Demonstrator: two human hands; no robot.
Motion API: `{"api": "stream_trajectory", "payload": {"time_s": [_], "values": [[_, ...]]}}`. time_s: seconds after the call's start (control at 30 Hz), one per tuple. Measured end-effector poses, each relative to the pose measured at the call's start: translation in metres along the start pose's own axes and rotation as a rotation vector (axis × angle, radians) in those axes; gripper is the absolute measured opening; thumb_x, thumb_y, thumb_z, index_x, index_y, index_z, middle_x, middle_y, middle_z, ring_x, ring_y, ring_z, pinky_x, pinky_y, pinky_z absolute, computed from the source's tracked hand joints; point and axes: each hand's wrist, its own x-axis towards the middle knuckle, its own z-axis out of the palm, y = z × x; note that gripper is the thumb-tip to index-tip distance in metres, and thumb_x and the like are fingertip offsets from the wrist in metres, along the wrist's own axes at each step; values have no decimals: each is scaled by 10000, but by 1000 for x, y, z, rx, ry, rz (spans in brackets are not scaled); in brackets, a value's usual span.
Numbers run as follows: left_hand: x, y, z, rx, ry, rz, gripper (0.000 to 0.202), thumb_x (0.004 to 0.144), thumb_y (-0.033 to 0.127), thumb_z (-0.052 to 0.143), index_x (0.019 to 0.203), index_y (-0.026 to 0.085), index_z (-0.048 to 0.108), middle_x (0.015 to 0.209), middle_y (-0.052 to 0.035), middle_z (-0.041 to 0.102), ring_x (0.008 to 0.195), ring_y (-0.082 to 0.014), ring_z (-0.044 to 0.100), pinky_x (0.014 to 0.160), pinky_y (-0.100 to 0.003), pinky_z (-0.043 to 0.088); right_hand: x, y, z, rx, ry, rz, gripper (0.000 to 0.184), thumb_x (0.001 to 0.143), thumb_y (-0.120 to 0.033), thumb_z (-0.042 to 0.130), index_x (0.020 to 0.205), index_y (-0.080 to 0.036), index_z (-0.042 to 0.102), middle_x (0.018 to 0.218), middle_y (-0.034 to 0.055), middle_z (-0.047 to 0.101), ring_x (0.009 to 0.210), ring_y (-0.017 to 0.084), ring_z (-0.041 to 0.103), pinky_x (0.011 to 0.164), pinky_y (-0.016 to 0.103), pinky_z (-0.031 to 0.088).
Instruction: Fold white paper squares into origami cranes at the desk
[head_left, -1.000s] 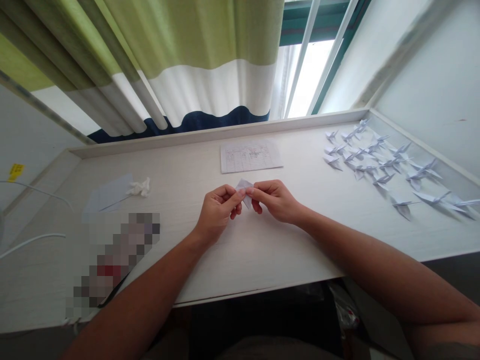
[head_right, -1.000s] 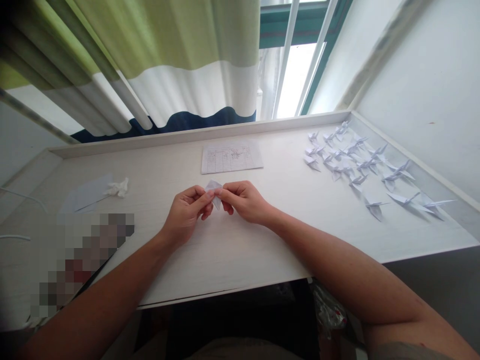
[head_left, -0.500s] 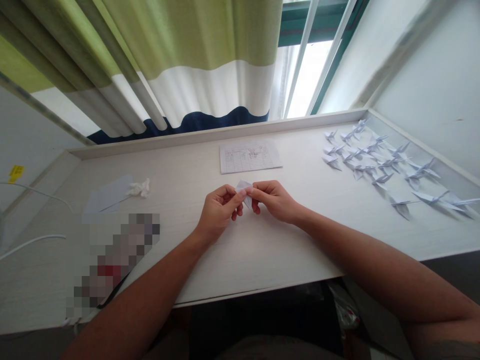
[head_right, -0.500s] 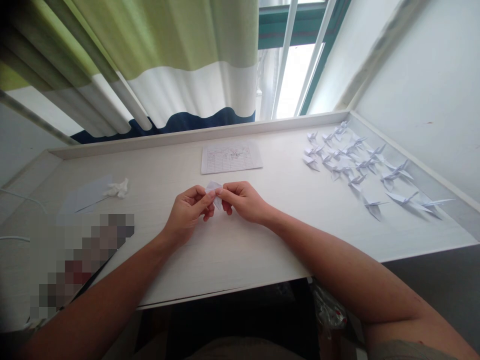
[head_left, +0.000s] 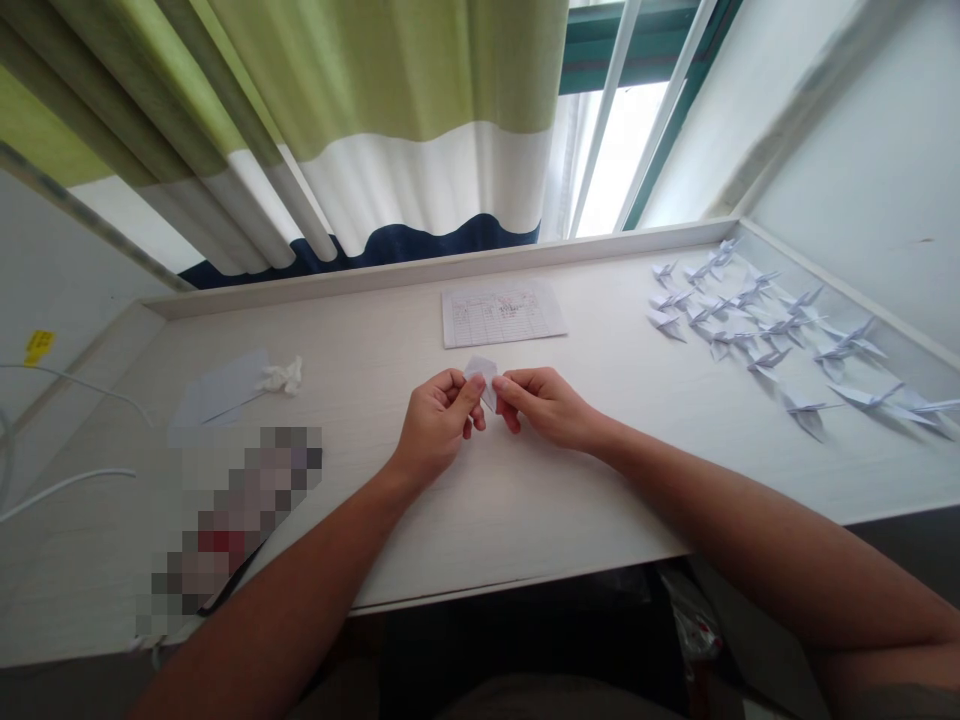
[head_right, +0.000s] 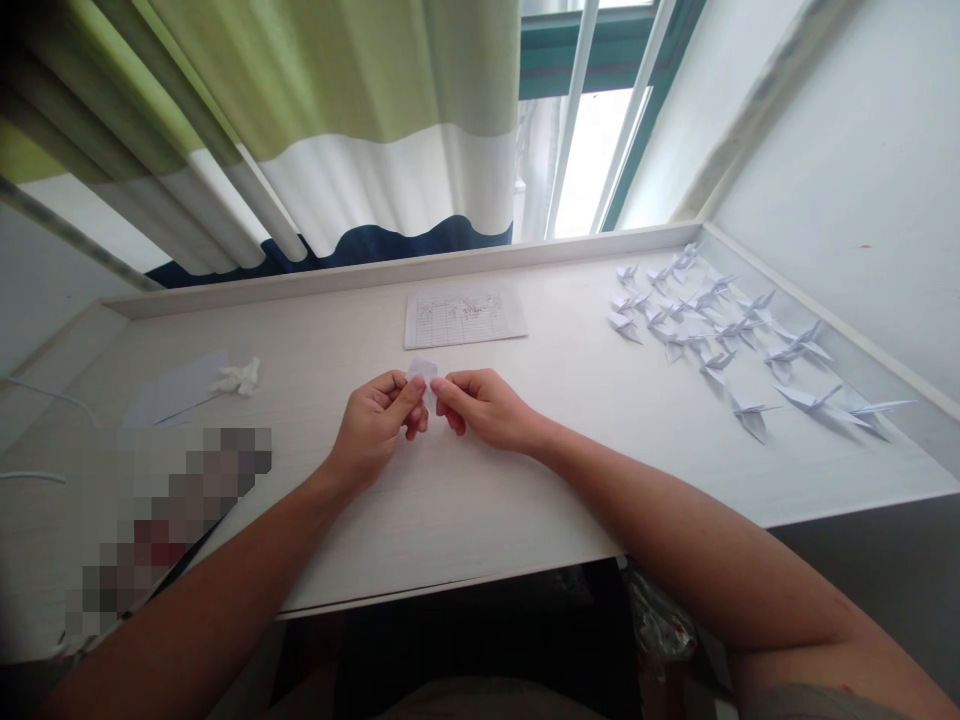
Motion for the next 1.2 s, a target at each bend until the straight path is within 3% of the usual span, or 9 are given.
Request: {"api": "stream_trajectory", "payload": {"time_s": [0.2, 0.43, 0.57, 0.67, 0.73, 0.9, 1.0, 1.07, 1.2], "values": [[1, 3, 0, -27, 17, -13, 506, 813, 585, 873, 702, 186, 582, 534, 20, 614, 481, -98, 564, 439, -191, 429, -3, -4, 2, 18, -55, -40, 515, 1020, -606, 600, 700, -204, 561, 631, -12, 609, 589, 114, 520, 599, 275, 427], [0, 5, 1, -39, 16, -6, 430, 779, 525, 909, 775, 171, 663, 658, 1, 671, 601, -118, 613, 446, -186, 476, -2, 1, 0, 2, -57, -35, 477, 1036, -583, 581, 750, -202, 571, 654, -16, 597, 597, 114, 520, 588, 278, 429], [2, 2, 0, -17, 83, 6, 394, 774, 458, 914, 726, 169, 651, 716, 2, 661, 664, -112, 602, 517, -201, 553, -2, 3, -3, -112, 113, -123, 283, 975, -461, 715, 1011, -203, 602, 718, -51, 564, 613, 111, 518, 565, 268, 430], [2, 2, -1, -48, 100, -28, 409, 740, 426, 939, 724, 174, 617, 696, 12, 654, 662, -116, 616, 557, -228, 593, -3, 3, -7, -241, 140, -225, 394, 982, -379, 723, 1315, -223, 580, 816, -44, 595, 623, 106, 554, 577, 273, 465], [2, 3, 0, -74, 111, -35, 435, 710, 408, 960, 752, 183, 590, 697, 11, 674, 666, -127, 647, 550, -228, 585, -4, 3, -8, -308, 119, -275, 440, 1005, -350, 696, 1412, -241, 570, 883, -23, 636, 630, 102, 579, 609, 286, 505], [1, 4, 1, -86, 131, -38, 512, 676, 386, 985, 886, 206, 555, 722, 16, 731, 687, -154, 708, 570, -242, 586, -3, 4, -9, -365, 112, -321, 244, 1016, -320, 681, 1236, -215, 690, 988, 36, 713, 718, 125, 637, 687, 315, 561], [1, 3, 0, -69, 112, -52, 539, 689, 412, 975, 948, 211, 548, 729, 10, 757, 698, -165, 723, 583, -249, 588, -3, 3, -8, -338, 113, -264, 198, 1004, -338, 702, 1148, -204, 684, 878, 9, 710, 680, 123, 635, 668, 308, 550], [1, 2, 0, -58, 96, -67, 541, 707, 429, 962, 976, 211, 545, 747, 1, 773, 704, -169, 728, 598, -259, 593, -3, 2, -7, -295, 114, -218, 199, 995, -364, 718, 1097, -201, 667, 819, -5, 695, 681, 129, 643, 674, 309, 553], [1, 2, 0, -21, 87, -68, 537, 733, 419, 945, 1097, 184, 628, 783, -12, 790, 701, -161, 719, 615, -260, 585, 0, 6, -6, -123, 185, -134, 353, 932, -452, 790, 1114, -198, 628, 984, 42, 704, 758, 141, 681, 692, 315, 587]]}}
